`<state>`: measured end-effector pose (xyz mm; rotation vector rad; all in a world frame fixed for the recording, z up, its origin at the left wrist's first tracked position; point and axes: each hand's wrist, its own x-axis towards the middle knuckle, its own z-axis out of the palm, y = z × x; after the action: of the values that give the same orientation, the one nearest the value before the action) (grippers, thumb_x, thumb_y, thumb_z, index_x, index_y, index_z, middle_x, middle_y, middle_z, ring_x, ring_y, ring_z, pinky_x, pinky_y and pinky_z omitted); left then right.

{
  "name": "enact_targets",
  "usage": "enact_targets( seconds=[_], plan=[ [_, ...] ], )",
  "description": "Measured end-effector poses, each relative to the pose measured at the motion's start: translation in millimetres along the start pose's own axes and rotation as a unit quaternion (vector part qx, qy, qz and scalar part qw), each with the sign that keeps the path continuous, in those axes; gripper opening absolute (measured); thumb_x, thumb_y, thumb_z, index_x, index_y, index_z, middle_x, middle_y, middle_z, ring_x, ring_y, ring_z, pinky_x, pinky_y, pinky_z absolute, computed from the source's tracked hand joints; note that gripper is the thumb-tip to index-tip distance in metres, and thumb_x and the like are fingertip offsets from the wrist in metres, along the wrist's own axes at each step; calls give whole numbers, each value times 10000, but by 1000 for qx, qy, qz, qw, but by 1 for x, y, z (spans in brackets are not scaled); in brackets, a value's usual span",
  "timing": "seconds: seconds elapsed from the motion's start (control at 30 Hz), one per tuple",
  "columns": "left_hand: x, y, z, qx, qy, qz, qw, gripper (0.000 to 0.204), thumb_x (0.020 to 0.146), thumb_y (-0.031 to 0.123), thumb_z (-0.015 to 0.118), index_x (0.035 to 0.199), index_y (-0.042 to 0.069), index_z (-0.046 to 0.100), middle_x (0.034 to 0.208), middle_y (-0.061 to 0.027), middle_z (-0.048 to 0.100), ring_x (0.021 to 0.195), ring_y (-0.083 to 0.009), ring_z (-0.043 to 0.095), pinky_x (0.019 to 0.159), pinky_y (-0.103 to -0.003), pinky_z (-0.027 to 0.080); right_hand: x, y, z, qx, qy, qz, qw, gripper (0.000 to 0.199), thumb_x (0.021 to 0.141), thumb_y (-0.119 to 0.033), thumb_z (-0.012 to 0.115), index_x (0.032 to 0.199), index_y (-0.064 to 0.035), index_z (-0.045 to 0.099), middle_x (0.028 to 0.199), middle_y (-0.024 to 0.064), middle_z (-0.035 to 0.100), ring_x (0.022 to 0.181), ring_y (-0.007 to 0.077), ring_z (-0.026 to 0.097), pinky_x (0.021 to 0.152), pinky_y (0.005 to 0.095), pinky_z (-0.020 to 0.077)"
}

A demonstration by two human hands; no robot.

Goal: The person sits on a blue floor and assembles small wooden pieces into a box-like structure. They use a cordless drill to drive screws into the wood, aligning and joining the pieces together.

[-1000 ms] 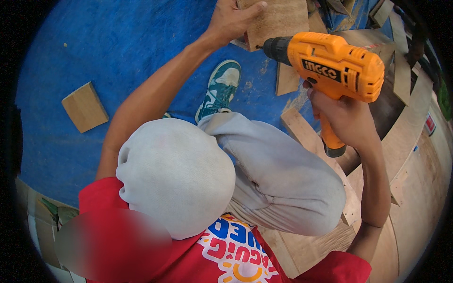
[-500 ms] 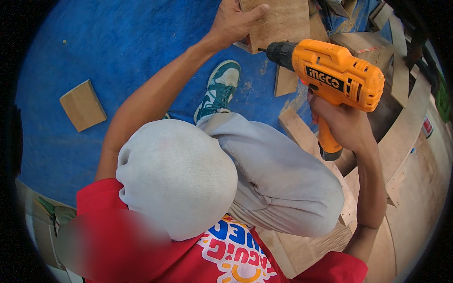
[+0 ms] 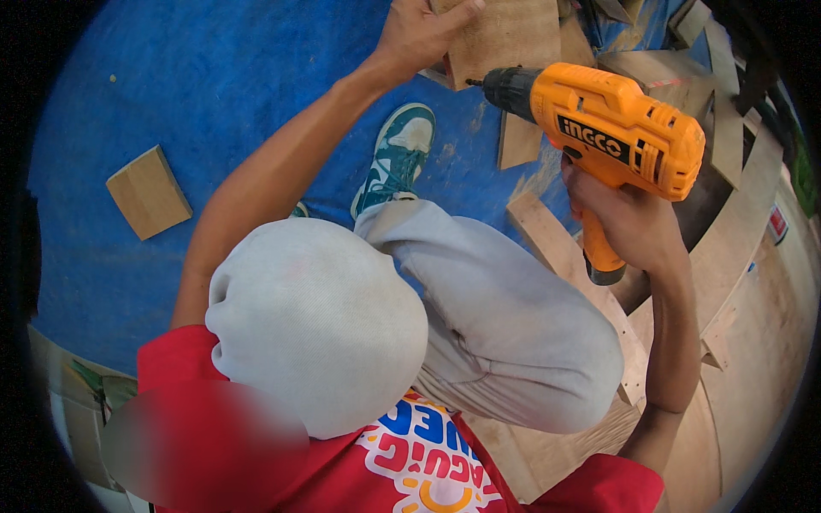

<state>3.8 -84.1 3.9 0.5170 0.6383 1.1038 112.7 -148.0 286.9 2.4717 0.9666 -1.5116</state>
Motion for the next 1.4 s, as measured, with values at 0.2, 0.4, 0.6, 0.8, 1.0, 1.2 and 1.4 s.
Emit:
enact_targets(
  seconds=[0.2, 0.4, 0.6, 0.8, 1.0, 1.2, 1.4],
  plan=[
    [0, 3, 0, 8, -2, -9, 1000, 359, 965, 79, 690, 1307, -10, 625, 1190, -84, 731, 1068, -167, 677, 949, -349, 554, 1, 5, -5, -18, -3, 7, 1000, 270, 859, -123, 683, 1108, -18, 670, 870, 36, 671, 684, 132, 619, 650, 296, 531],
    [-1, 2, -1, 17, 0, -4, 1000, 366, 965, 81, 696, 1312, -11, 622, 1196, -84, 729, 1069, -170, 678, 946, -346, 553, -2, 2, -7, -10, -14, -3, 1000, 254, 912, -78, 667, 1148, 2, 616, 915, 55, 626, 718, 142, 609, 669, 312, 518],
    [0, 0, -1, 3, -4, 5, 1000, 372, 967, 73, 696, 1320, -9, 615, 1210, -83, 724, 1080, -165, 671, 948, -341, 550, -5, 2, -8, 2, 9, -6, 1000, 270, 874, -106, 713, 1124, -14, 671, 899, 44, 673, 706, 133, 623, 655, 289, 524],
    [1, -2, 1, -23, -9, 0, 1000, 380, 965, 70, 702, 1325, -10, 611, 1209, -83, 724, 1080, -160, 670, 948, -338, 550, -7, 5, -13, -9, 0, -26, 1000, 281, 877, -99, 725, 1141, -16, 675, 918, 48, 684, 707, 135, 628, 652, 285, 534],
    [0, -1, 0, 5, -3, -9, 1000, 381, 962, 69, 705, 1323, -12, 612, 1202, -84, 726, 1075, -160, 673, 944, -339, 553, -6, 4, -16, -7, -5, -18, 1000, 291, 874, -84, 717, 1151, -9, 675, 936, 55, 686, 705, 134, 625, 655, 288, 538],
    [0, 2, 0, 20, 6, -6, 1000, 369, 962, 72, 703, 1310, -18, 619, 1190, -87, 731, 1068, -159, 675, 938, -336, 553, -6, -2, -15, 6, 10, -14, 1000, 331, 875, -76, 697, 1196, -1, 665, 1016, 71, 701, 706, 128, 615, 659, 285, 534],
    [0, 2, -1, 43, 10, -12, 999, 363, 959, 78, 709, 1300, -13, 626, 1181, -85, 734, 1058, -157, 675, 928, -331, 554, -8, -5, -15, -4, 6, -9, 1000, 347, 866, -71, 692, 1205, 1, 664, 1022, 71, 704, 705, 126, 611, 662, 282, 534]
  ],
)
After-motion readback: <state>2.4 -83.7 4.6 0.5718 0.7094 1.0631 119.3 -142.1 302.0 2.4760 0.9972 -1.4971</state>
